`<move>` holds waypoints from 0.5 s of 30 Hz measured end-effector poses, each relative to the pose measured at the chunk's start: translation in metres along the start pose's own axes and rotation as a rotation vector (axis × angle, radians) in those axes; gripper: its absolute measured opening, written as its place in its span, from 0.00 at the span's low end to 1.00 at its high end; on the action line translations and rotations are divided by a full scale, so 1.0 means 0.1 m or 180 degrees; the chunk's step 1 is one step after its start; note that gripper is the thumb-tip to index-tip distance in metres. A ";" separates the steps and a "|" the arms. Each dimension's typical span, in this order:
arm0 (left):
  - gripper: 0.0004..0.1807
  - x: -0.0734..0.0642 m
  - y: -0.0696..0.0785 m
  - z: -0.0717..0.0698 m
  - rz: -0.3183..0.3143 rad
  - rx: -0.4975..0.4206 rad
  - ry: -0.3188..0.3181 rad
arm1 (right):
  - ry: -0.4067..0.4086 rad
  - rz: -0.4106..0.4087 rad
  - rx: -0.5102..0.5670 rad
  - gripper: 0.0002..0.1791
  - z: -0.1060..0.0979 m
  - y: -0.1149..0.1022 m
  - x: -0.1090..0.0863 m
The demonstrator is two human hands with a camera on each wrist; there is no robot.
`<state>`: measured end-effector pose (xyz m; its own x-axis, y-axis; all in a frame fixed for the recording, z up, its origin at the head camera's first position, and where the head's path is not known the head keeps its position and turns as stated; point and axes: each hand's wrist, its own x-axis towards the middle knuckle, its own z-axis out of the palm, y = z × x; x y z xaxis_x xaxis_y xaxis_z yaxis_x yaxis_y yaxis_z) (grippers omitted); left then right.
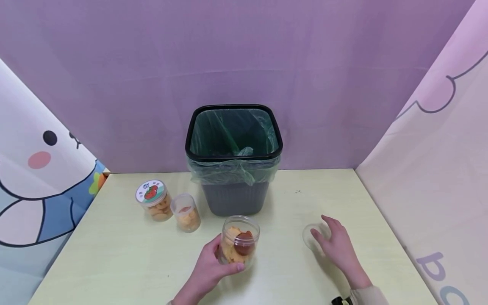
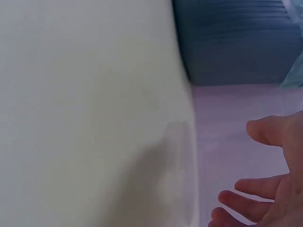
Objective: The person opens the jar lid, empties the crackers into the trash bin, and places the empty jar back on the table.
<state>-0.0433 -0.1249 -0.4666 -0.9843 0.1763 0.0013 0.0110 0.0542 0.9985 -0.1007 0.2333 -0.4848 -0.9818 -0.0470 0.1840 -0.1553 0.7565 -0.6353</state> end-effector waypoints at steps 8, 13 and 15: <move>0.34 0.00 0.00 -0.02 -0.0083 0.0008 0.0051 | 0.0054 -0.0362 0.0219 0.30 -0.07 -0.31 0.17; 0.34 -0.01 -0.03 -0.04 -0.0057 -0.0020 0.0087 | 0.0094 -0.0606 0.0202 0.29 -0.16 -0.53 0.27; 0.34 -0.01 -0.04 -0.05 -0.0047 -0.0019 0.0110 | 0.0128 -0.0703 0.0196 0.29 -0.21 -0.64 0.33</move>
<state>-0.0432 -0.1299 -0.4700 -0.9899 0.1416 -0.0117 -0.0046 0.0506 0.9987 -0.1207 0.1973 -0.4226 -0.9183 -0.1800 0.3525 -0.3734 0.6896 -0.6206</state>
